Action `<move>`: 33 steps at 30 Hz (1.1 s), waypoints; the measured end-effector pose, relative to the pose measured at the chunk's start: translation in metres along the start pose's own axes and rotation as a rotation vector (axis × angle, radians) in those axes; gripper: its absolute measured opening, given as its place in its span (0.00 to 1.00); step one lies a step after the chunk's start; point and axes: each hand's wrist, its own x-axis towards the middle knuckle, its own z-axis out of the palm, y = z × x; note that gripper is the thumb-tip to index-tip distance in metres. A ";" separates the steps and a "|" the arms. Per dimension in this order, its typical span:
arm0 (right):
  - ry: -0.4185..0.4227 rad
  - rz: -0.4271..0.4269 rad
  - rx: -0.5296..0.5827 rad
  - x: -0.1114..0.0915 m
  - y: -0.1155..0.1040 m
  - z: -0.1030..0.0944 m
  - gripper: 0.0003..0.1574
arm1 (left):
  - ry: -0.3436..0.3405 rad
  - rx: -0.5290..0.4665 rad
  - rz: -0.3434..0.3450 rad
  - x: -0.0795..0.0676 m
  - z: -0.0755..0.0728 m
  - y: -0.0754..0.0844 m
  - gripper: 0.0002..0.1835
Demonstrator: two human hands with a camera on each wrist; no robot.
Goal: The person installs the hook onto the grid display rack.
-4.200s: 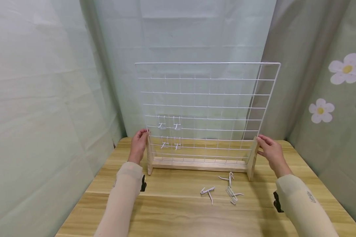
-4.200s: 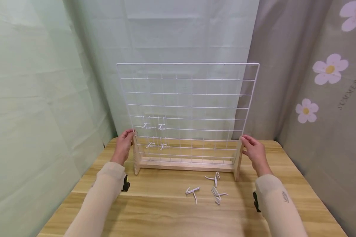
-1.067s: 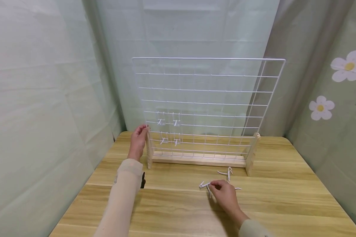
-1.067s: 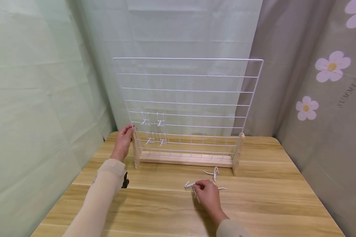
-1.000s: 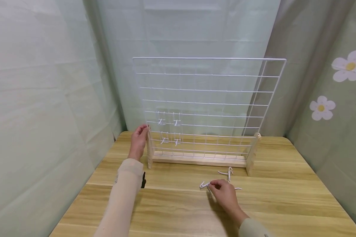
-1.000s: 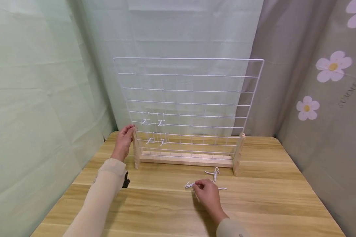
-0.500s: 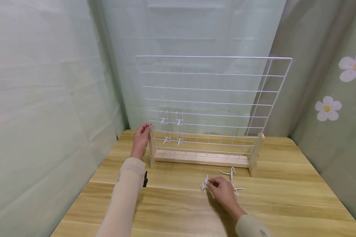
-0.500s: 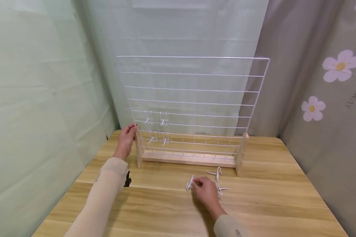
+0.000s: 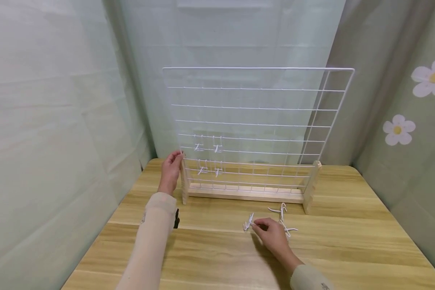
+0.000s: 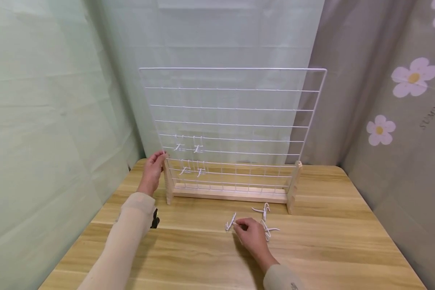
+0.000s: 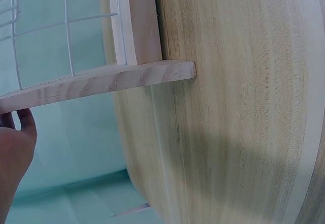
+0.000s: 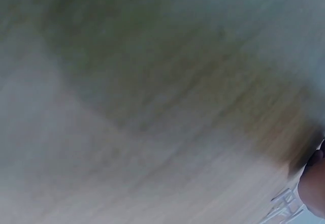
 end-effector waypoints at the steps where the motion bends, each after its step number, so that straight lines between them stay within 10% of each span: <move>1: -0.001 0.001 0.007 0.000 0.000 0.000 0.08 | -0.001 -0.001 0.000 0.000 0.000 0.000 0.20; 33: 0.022 -0.006 -0.038 0.003 0.009 0.009 0.09 | 0.024 -0.010 0.013 0.000 0.002 0.000 0.15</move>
